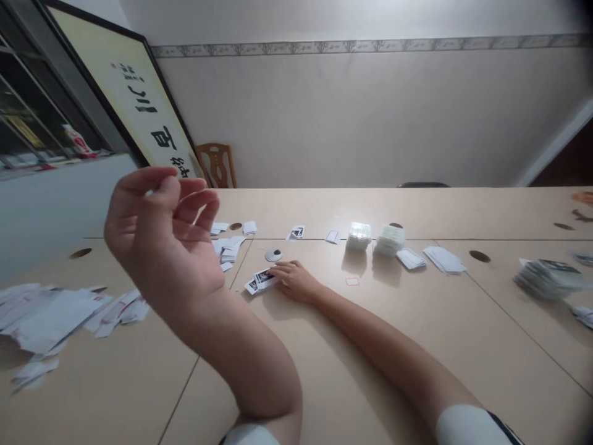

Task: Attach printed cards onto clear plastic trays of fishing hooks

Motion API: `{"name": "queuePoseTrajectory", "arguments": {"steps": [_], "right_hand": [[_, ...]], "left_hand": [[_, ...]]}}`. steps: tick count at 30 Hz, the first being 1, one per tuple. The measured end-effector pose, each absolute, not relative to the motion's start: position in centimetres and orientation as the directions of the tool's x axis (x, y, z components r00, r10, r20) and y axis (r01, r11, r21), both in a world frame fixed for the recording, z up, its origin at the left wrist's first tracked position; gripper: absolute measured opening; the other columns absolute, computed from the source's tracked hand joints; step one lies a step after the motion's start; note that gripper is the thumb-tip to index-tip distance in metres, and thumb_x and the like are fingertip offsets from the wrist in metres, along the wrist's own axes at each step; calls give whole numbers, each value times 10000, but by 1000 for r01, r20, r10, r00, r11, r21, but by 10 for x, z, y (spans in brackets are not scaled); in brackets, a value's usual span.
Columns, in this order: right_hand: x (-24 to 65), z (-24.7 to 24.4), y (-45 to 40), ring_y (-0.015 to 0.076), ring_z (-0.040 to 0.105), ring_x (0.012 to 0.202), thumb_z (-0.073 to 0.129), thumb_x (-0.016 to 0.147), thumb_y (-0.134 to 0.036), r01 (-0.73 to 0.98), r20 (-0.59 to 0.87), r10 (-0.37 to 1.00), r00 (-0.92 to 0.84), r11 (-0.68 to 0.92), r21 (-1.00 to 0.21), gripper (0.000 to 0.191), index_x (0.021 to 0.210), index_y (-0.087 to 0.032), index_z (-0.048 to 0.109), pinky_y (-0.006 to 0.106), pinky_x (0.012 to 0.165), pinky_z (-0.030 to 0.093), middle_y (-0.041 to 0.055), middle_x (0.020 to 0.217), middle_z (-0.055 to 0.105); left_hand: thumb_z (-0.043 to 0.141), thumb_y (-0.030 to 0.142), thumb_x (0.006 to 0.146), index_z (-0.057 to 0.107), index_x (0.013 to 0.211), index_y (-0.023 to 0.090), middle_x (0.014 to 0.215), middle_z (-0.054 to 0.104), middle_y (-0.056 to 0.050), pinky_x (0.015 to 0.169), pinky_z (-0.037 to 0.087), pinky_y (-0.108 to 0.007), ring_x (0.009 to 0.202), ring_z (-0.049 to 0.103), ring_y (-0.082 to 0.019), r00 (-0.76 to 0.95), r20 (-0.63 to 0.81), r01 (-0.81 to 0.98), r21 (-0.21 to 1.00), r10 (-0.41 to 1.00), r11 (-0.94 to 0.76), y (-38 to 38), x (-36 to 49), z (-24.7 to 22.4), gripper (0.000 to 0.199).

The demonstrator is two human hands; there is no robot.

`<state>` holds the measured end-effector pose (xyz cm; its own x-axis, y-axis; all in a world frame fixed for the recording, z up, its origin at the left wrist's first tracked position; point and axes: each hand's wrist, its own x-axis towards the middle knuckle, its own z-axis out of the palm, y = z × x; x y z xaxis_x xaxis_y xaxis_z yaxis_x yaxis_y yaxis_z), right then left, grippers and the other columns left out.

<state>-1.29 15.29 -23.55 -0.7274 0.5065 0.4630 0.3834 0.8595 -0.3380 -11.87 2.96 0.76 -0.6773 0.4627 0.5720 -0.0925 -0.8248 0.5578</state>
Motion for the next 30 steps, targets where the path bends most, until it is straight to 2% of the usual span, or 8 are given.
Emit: {"name": "queuePoseTrajectory", "arguments": {"steps": [6, 10, 14, 18, 20, 23, 27, 30], "right_hand": [[-13, -239, 158, 219, 623, 1220, 455, 1009, -165, 402, 492, 425, -759, 902, -160, 281, 1153, -193, 694, 421, 1062, 376, 121, 1265, 706], [-16, -237, 159, 204, 640, 1187, 446, 1017, -182, 377, 482, 389, -785, 918, -126, 277, 1078, -204, 715, 414, 1070, 372, 86, 1196, 743], [-17, -230, 157, 208, 616, 1224, 497, 998, -200, 392, 544, 418, -727, 904, -171, 236, 1043, -236, 726, 412, 1047, 402, 65, 1238, 726], [3, -204, 157, 219, 622, 1178, 453, 1019, -272, 466, 717, 522, -462, 831, -305, 276, 1023, -239, 727, 417, 986, 467, 96, 1247, 706], [27, -182, 157, 208, 648, 1046, 481, 1007, -304, 435, 803, 500, -325, 832, -343, 251, 1015, -269, 730, 407, 904, 522, 84, 1134, 726], [77, -149, 152, 202, 635, 909, 528, 981, -298, 456, 880, 425, -211, 839, -296, 213, 1020, -317, 737, 380, 765, 560, 60, 1031, 713], [137, -123, 143, 194, 604, 810, 556, 964, -259, 559, 948, 283, -145, 814, -157, 224, 1048, -354, 740, 364, 697, 538, 46, 987, 706], [159, -119, 140, 201, 602, 774, 541, 970, -264, 605, 947, 282, -151, 785, -137, 230, 1019, -355, 747, 379, 683, 508, 48, 929, 706]], "left_hand": [[625, 101, 725, 670, 832, 147, 654, 651, 0, 603, 511, -275, 581, 625, -128, -648, 605, -98, 537, 463, -838, 30, -117, 6, 125], [633, 107, 693, 670, 820, 153, 627, 636, 15, 565, 494, -264, 555, 612, -124, -661, 626, -39, 522, 414, -852, 27, -114, 8, 140], [625, 73, 627, 664, 772, 142, 584, 627, 14, 534, 485, -264, 524, 593, -128, -680, 634, 7, 509, 369, -861, 20, -105, 15, 165], [625, 61, 631, 681, 758, 142, 576, 637, 13, 538, 506, -262, 530, 611, -129, -639, 672, 43, 517, 375, -855, 23, -92, 18, 161], [661, 91, 680, 697, 774, 150, 594, 649, 10, 528, 502, -234, 533, 612, -114, -556, 700, 65, 574, 448, -816, 34, -85, 16, 116], [710, 225, 767, 706, 823, 172, 623, 645, 1, 524, 495, -220, 552, 603, -115, -307, 676, 226, 736, 670, -638, 56, -72, 7, 77], [686, 496, 831, 671, 1063, 202, 838, 707, -72, 596, 521, -295, 699, 664, -196, -23, 458, 574, 734, 889, -363, 79, -50, -8, 375], [645, 568, 850, 608, 1181, 210, 907, 718, -91, 709, 560, -346, 806, 695, -224, 158, 328, 509, 781, 931, -361, 86, -36, -15, 488]]}}
